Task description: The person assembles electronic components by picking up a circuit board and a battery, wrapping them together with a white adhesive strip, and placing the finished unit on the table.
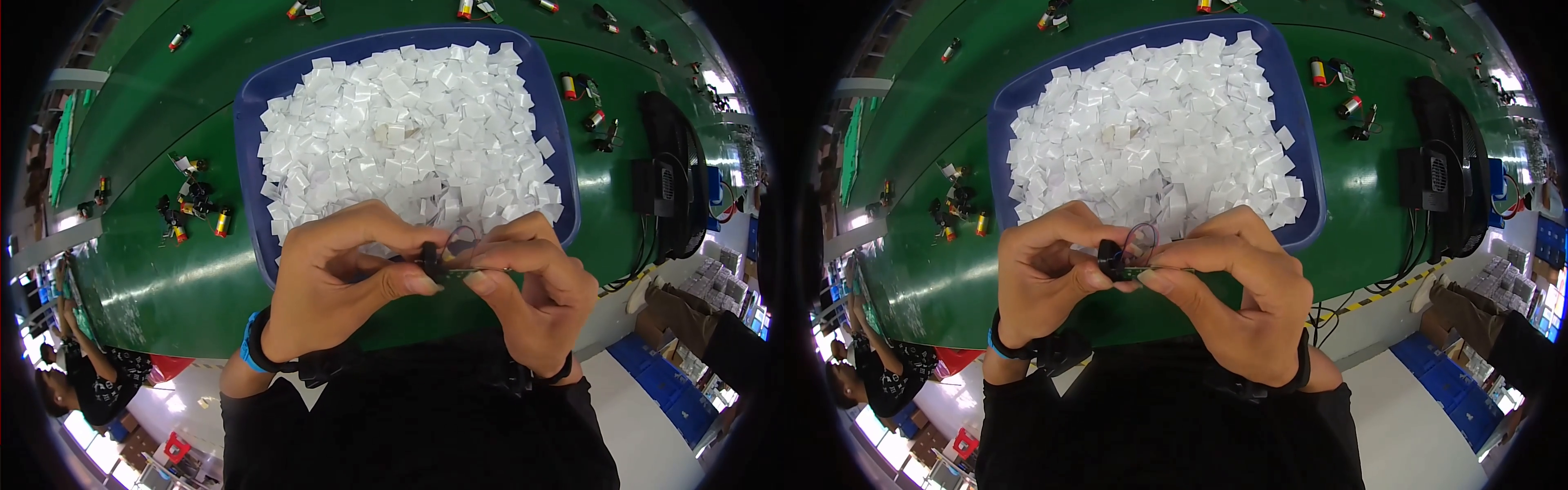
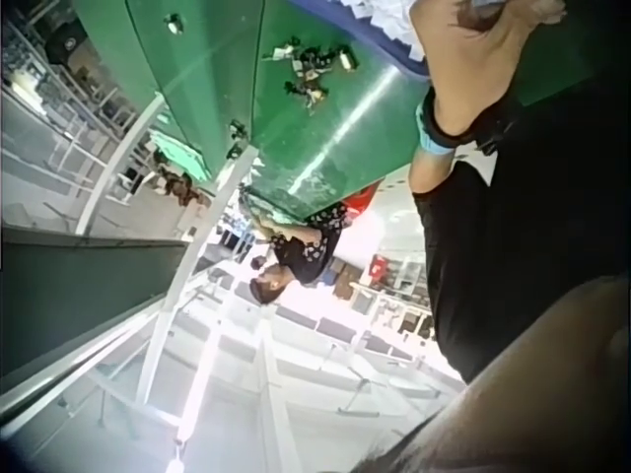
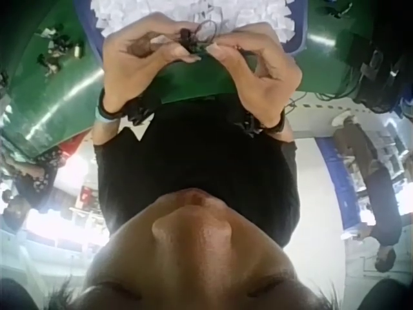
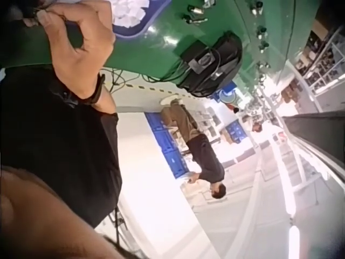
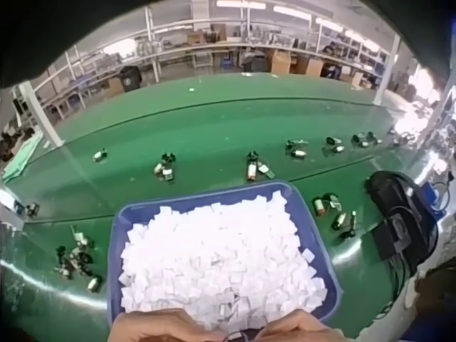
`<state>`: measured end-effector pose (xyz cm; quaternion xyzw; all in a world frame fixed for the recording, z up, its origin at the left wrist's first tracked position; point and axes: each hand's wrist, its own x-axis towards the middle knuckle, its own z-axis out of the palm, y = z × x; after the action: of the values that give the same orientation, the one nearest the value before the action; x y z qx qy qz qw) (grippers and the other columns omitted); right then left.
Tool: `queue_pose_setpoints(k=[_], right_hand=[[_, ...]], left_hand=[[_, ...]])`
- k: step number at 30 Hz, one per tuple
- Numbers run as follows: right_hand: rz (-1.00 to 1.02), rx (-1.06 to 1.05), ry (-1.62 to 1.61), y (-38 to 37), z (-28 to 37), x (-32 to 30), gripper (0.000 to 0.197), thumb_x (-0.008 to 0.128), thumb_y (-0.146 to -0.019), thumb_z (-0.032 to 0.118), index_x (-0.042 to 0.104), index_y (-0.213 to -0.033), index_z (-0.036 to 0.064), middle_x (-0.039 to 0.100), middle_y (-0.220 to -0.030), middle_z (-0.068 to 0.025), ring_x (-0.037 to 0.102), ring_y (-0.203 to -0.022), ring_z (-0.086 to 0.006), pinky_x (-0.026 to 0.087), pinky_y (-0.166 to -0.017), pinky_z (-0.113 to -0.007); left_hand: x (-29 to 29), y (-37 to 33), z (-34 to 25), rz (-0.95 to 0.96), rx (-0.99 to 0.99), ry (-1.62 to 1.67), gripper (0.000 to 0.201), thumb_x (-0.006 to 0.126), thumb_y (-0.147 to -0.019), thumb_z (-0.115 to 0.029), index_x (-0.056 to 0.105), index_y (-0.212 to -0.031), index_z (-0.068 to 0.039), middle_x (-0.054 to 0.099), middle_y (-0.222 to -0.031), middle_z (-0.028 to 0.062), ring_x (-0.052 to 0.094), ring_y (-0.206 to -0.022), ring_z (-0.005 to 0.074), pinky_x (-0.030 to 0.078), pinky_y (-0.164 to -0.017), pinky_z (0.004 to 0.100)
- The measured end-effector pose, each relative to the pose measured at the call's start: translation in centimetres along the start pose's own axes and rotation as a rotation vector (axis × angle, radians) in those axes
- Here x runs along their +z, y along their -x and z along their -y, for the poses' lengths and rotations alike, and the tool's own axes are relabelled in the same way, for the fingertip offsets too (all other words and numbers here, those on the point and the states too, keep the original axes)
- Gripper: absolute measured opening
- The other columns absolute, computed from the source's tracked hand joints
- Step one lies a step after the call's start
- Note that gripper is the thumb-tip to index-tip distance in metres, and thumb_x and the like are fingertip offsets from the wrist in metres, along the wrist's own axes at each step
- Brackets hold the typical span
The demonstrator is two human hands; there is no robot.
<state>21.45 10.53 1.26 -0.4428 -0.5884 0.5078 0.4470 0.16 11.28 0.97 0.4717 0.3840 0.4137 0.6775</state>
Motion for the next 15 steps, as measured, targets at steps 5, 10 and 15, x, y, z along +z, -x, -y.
queue_pose_setpoints(k=[5, 10, 15], right_hand=[[0.016, -0.029, -0.003, -0.1, -0.1, 0.0, 0.017, 0.077, -0.078, 0.002, 0.069, -0.093, -0.0008, 0.066, -0.089, -0.0117, 0.060, -0.083, -0.0180, 0.047, -0.074, -0.028], [0.079, -0.196, 0.300, -1.4, 0.4, -1.0, 0.017, 0.077, -0.077, 0.003, 0.068, -0.090, -0.0032, 0.067, -0.084, -0.0123, 0.062, -0.078, -0.0185, 0.047, -0.071, -0.027], [0.147, -0.040, 0.220, -1.2, 0.8, -1.0, 0.018, 0.080, -0.074, 0.003, 0.070, -0.089, 0.0008, 0.064, -0.070, -0.0071, 0.059, -0.058, -0.0176, 0.044, -0.053, -0.025]], left_hand=[[-0.2, -0.3, -0.3, 0.027, -0.003, 0.001, 0.029, 0.069, -0.084, 0.005, 0.065, -0.113, 0.003, 0.063, -0.100, 0.0099, 0.065, -0.094, 0.0169, 0.059, -0.081, 0.0283], [-0.3, -0.8, -0.6, 0.029, -0.044, -0.019, 0.028, 0.068, -0.086, 0.004, 0.065, -0.114, 0.003, 0.064, -0.101, 0.0109, 0.066, -0.092, 0.0168, 0.058, -0.079, 0.0275], [-0.4, -0.7, -0.2, 0.040, -0.092, 0.053, 0.027, 0.068, -0.087, 0.002, 0.065, -0.114, 0.003, 0.066, -0.100, 0.0119, 0.067, -0.088, 0.0164, 0.056, -0.077, 0.0273]])
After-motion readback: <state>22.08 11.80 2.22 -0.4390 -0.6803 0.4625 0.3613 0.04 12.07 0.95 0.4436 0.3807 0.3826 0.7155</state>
